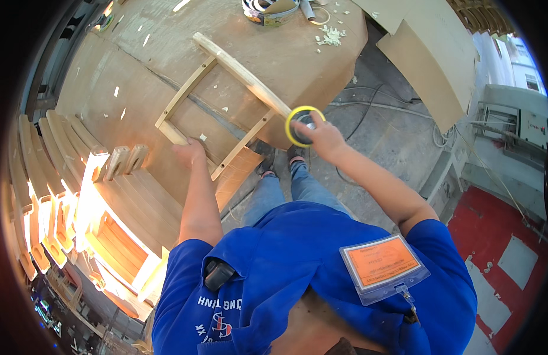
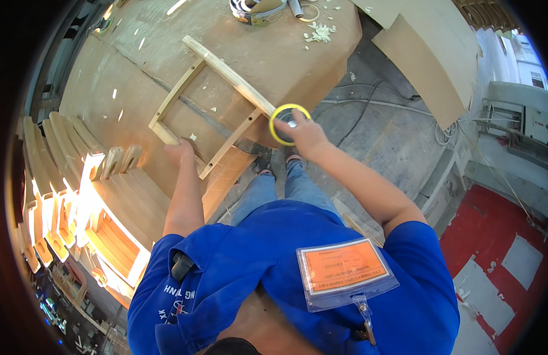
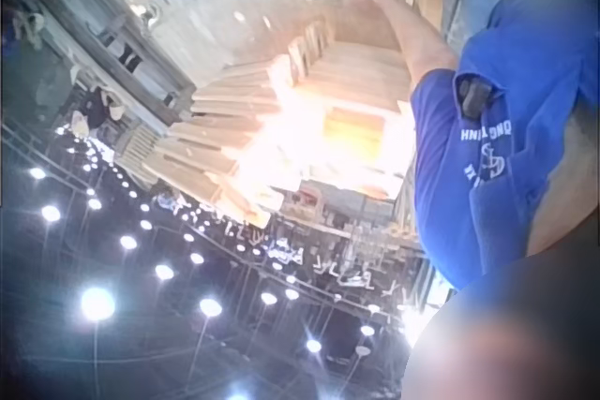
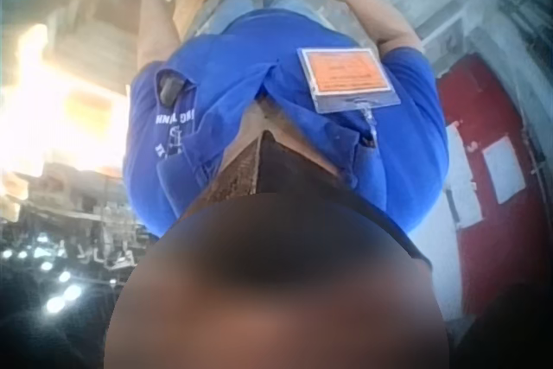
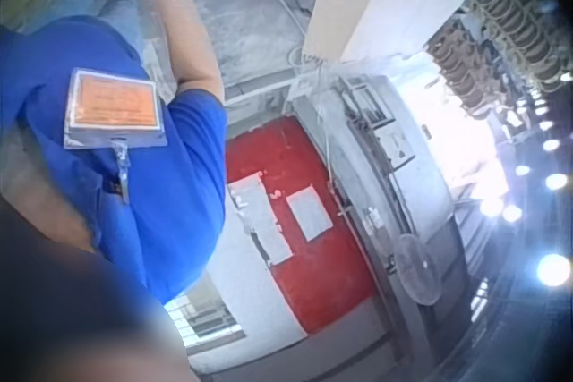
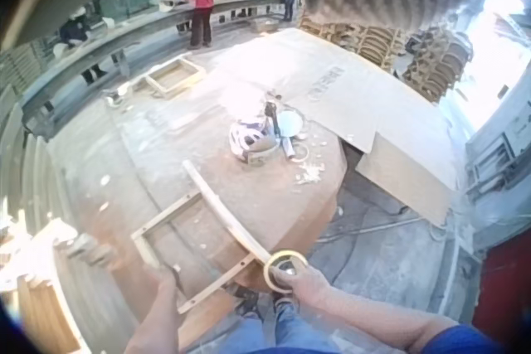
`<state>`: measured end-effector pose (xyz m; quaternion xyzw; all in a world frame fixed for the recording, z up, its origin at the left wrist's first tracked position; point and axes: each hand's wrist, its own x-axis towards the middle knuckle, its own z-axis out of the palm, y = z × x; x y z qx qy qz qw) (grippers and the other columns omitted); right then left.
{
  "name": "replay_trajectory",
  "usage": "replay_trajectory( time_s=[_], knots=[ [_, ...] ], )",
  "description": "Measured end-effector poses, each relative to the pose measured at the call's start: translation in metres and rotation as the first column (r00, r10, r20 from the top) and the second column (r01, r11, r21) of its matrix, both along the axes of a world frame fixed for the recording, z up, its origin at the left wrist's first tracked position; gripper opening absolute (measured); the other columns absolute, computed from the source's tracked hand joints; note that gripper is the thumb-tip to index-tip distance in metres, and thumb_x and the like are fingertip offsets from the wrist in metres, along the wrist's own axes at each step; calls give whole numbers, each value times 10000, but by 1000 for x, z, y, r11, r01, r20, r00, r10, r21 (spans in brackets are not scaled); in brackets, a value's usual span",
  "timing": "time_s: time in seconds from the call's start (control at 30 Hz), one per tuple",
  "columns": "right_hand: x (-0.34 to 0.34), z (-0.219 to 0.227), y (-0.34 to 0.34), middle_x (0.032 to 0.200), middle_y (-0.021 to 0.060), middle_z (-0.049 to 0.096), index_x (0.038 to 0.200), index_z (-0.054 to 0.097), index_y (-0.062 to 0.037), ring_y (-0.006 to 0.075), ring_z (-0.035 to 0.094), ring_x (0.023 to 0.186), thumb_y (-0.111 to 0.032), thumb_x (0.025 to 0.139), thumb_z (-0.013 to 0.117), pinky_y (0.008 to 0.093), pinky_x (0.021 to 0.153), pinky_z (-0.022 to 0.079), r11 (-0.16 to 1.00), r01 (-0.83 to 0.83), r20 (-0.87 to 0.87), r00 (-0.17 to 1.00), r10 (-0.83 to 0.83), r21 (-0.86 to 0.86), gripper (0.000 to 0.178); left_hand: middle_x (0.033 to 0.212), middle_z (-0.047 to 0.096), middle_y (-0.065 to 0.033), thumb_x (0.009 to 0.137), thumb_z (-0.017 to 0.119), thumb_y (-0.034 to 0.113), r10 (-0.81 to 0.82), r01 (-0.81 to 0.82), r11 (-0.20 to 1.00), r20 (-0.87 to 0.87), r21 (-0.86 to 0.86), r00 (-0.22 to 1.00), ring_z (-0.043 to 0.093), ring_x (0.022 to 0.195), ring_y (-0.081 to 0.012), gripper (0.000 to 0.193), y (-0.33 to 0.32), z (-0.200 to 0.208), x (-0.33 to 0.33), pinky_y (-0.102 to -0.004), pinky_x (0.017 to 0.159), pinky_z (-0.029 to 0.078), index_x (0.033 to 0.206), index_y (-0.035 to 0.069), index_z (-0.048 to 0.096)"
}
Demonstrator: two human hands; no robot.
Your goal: The person sands wooden furniture parts using a handheld orbital sander and a sanding block. They smooth the edges and surfaces of a wooden frame and a curved leg, then place the finished pieces onto a stack.
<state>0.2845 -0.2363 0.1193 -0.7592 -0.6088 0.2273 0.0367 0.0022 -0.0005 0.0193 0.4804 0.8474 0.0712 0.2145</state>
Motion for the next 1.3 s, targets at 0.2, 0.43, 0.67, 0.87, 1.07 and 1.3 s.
replay_trajectory(
  time_s=[0.2, 0.43, 0.67, 0.87, 1.07, 1.3],
  knots=[
    [64, -23, 10, 1272, 171, 462, 1386, 396, -159, 333, 444, 1227, -54, 711, 728, 386, 1019, 385, 993, 114, -518, 851, -85, 24, 759, 1159, 577, -241, 870, 599, 309, 33, -33, 999, 31, -4, 999, 578, 1069, -405, 457, -2, -3, 1, -491, 900, 461, 1156, -11, 442],
    [111, -75, 18, 1347, 159, 454, 1419, 339, -169, 278, 436, 1252, -84, 715, 753, 353, 1049, 347, 937, 172, -810, 470, -349, -304, 821, 1164, 585, -244, 868, 600, 316, 39, -39, 999, -7, 1, 999, 577, 1078, -409, 477, 1, -7, 3, -492, 906, 462, 1174, -5, 426],
    [126, -64, 2, 1287, 183, 492, 1444, 316, -166, 306, 461, 1222, -79, 687, 750, 359, 1034, 368, 906, 377, -576, 705, -414, -190, 877, 1163, 585, -242, 874, 590, 323, 33, -33, 999, 7, -18, 999, 581, 1071, -409, 484, 1, -2, 4, -489, 896, 467, 1185, -4, 414],
    [77, -23, 17, 1270, 157, 486, 1430, 350, -143, 297, 485, 1189, -24, 693, 713, 354, 1017, 383, 989, 150, -624, 774, -108, 14, 830, 1161, 582, -242, 872, 592, 332, 9, -9, 1000, -31, 2, 999, 578, 1070, -408, 476, 1, -2, 3, -485, 896, 464, 1168, -8, 437],
    [-27, -8, 24, 1322, 152, 420, 1369, 405, -315, 341, 602, 940, -77, 789, 618, 423, 806, 508, 1000, -9, -34, 999, 9, -3, 662, 1156, 580, -249, 862, 612, 300, 31, -31, 999, 21, -7, 999, 575, 1072, -407, 466, 0, -3, 1, -487, 900, 460, 1156, -20, 443],
    [-57, 1, 33, 1349, 108, 394, 1353, 406, -369, 314, 599, 862, -147, 826, 586, 388, 741, 510, 967, -219, 275, 929, 249, -133, 600, 1137, 586, -245, 860, 614, 292, 0, -1, 999, 28, 36, 1000, 578, 1066, -399, 451, 2, -2, -1, -487, 889, 463, 1145, -15, 446]
  ],
)
